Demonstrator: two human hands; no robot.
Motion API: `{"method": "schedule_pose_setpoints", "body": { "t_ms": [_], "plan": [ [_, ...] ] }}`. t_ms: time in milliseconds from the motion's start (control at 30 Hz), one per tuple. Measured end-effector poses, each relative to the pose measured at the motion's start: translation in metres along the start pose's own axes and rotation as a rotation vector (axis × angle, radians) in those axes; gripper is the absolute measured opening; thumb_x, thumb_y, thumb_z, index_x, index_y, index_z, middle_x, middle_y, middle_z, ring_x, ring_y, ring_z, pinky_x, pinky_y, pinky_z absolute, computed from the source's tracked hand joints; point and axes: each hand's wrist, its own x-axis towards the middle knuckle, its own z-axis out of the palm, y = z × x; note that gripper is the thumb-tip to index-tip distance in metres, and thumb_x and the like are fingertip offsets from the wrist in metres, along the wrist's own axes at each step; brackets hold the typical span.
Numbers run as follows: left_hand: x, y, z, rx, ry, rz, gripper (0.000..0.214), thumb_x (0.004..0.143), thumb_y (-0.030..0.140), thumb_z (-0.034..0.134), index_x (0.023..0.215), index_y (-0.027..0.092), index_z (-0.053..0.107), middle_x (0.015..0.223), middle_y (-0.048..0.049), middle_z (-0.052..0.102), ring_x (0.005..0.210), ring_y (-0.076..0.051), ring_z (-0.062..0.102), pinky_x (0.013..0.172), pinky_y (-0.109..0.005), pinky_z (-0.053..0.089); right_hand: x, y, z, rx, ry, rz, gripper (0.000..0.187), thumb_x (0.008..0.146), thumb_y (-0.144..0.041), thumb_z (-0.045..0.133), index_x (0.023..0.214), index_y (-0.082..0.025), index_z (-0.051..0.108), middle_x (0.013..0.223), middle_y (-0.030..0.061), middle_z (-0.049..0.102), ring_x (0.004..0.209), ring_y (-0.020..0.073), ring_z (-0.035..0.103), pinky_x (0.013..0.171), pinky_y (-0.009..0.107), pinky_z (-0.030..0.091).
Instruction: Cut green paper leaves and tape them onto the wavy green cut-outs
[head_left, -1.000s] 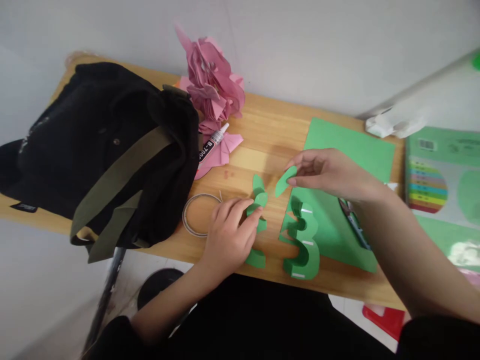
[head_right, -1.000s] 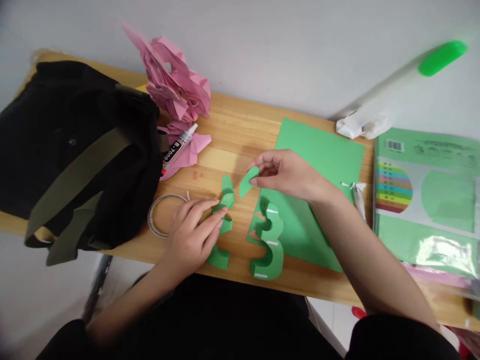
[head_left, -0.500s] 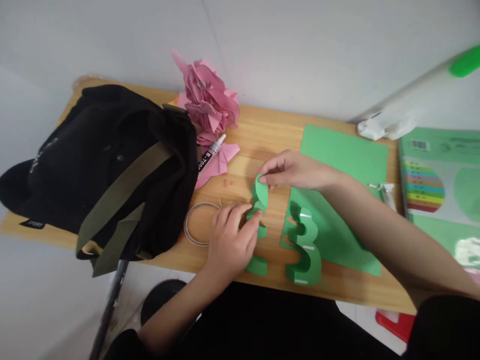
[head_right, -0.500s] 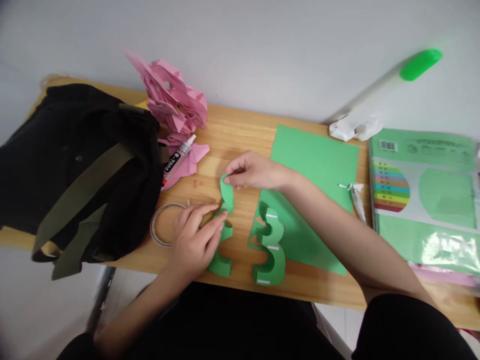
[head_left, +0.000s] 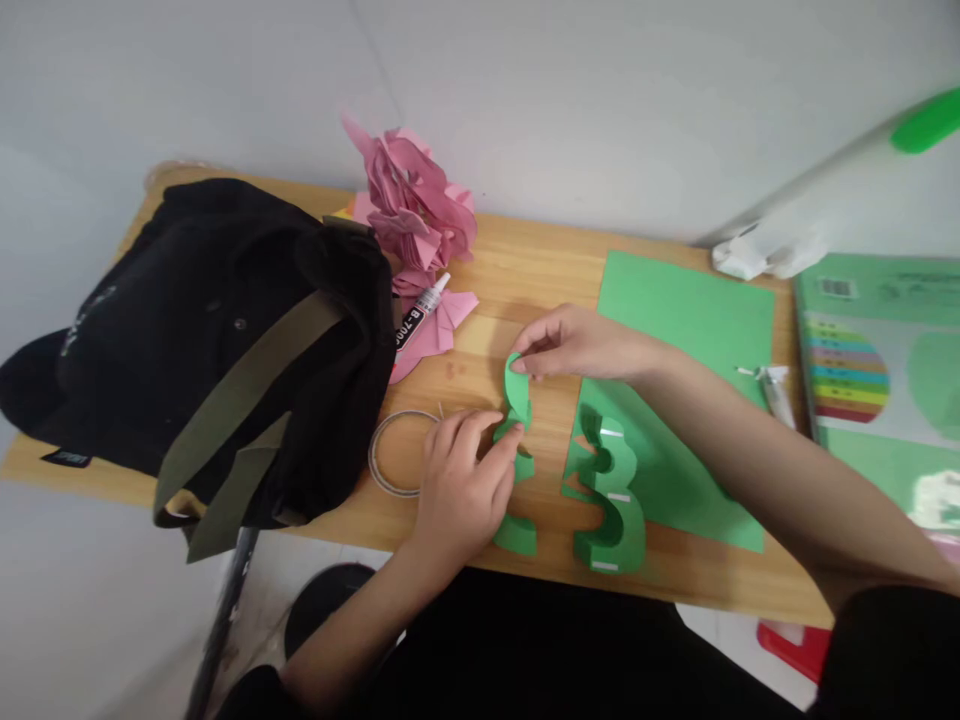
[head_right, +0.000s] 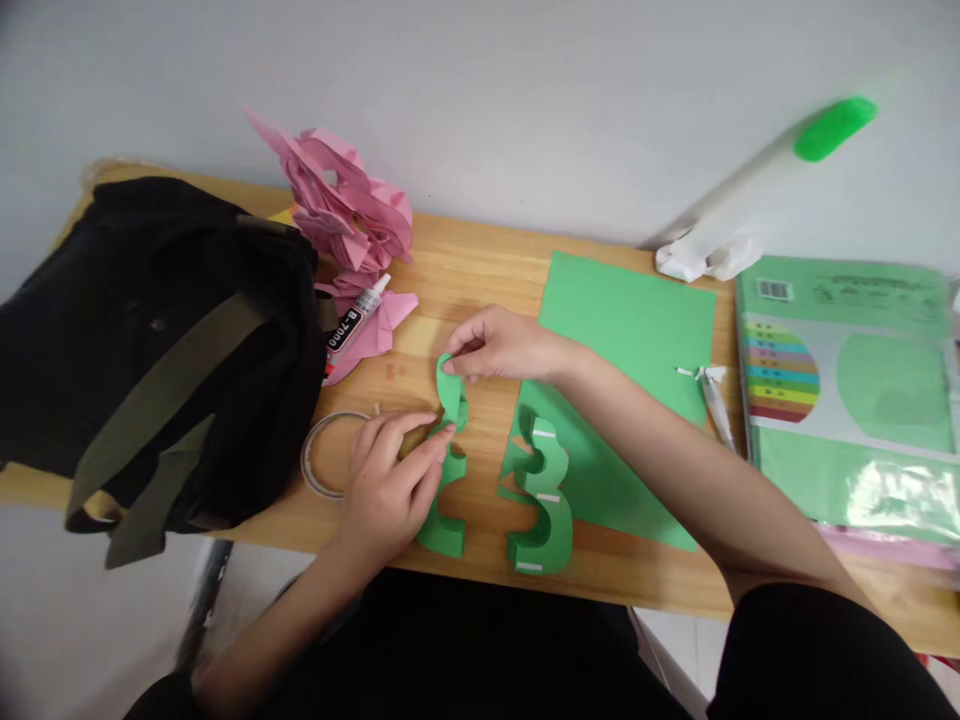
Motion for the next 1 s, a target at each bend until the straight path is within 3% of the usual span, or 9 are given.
{"method": "schedule_pose_setpoints", "body": {
  "t_ms": [200,300,467,633,767,867,1000],
  "plan": [
    [-0.001,-0.001,-0.001,-0.03,0.016,-0.002,0.024,0.085,0.011,0.055,0.105,0.017,0.068,0.104,-0.0107,0.064,0.095,-0.025,0.053,0.081,-0.042,0.045,-0.001,0.003,-0.002,0.082,-0.011,0.002,0.009,0.073,-0.024,0.068,0.076,-0.015,0.067,0.057,-0.0041,0.059,0.056,0.007,0.051,0.057,0.022,0.042],
    [0.002,0.0,-0.005,-0.152,0.014,-0.088,0.021,0.087,0.014,0.054,0.104,0.016,0.067,0.101,-0.0094,0.065,0.093,-0.023,0.056,0.083,-0.042,0.045,-0.006,0.004,-0.003,0.166,-0.044,-0.039,0.015,0.073,-0.027,0.071,0.081,-0.016,0.067,0.066,-0.0027,0.062,0.061,0.008,0.053,0.06,0.022,0.043],
    [0.014,0.004,-0.013,-0.57,-0.003,-0.404,0.027,0.096,0.025,0.042,0.091,0.018,0.067,0.088,-0.0042,0.068,0.086,-0.017,0.06,0.082,-0.035,0.046,-0.013,-0.001,-0.005,0.244,-0.284,-0.194,0.021,0.075,-0.032,0.073,0.084,-0.015,0.066,0.084,0.0012,0.064,0.079,0.0107,0.056,0.073,0.025,0.046],
    [0.022,0.006,-0.019,-0.734,0.01,-0.5,0.036,0.097,0.035,0.039,0.08,0.019,0.066,0.077,-0.0034,0.064,0.079,-0.016,0.059,0.075,-0.032,0.045,-0.019,-0.009,-0.009,0.245,-0.426,-0.252,0.018,0.078,-0.029,0.072,0.085,-0.013,0.067,0.083,0.0008,0.063,0.073,0.0078,0.054,0.07,0.022,0.045],
    [0.025,0.009,-0.025,-0.835,-0.072,-0.55,0.03,0.093,0.036,0.047,0.081,0.017,0.067,0.072,-0.0022,0.062,0.072,-0.014,0.057,0.072,-0.029,0.046,-0.022,-0.011,-0.011,0.231,-0.48,-0.267,0.017,0.079,-0.028,0.071,0.085,-0.012,0.067,0.079,0.0005,0.065,0.071,0.0075,0.056,0.067,0.02,0.045],
    [0.027,0.014,-0.028,-1.019,-0.206,-0.589,0.023,0.089,0.035,0.052,0.09,0.016,0.065,0.074,-0.0013,0.064,0.061,-0.01,0.056,0.062,-0.025,0.046,-0.023,-0.012,-0.011,0.221,-0.497,-0.287,0.02,0.08,-0.031,0.07,0.086,-0.012,0.067,0.079,0.0011,0.067,0.074,0.0086,0.059,0.071,0.022,0.047],
    [0.029,0.019,-0.027,-1.199,-0.342,-0.652,0.023,0.084,0.033,0.058,0.073,0.014,0.062,0.061,0.001,0.06,0.045,-0.006,0.048,0.045,-0.021,0.037,-0.024,-0.013,-0.008,0.209,-0.479,-0.278,0.022,0.079,-0.033,0.071,0.088,-0.013,0.067,0.083,0.0013,0.068,0.074,0.0088,0.061,0.071,0.022,0.048]
  ]
}}
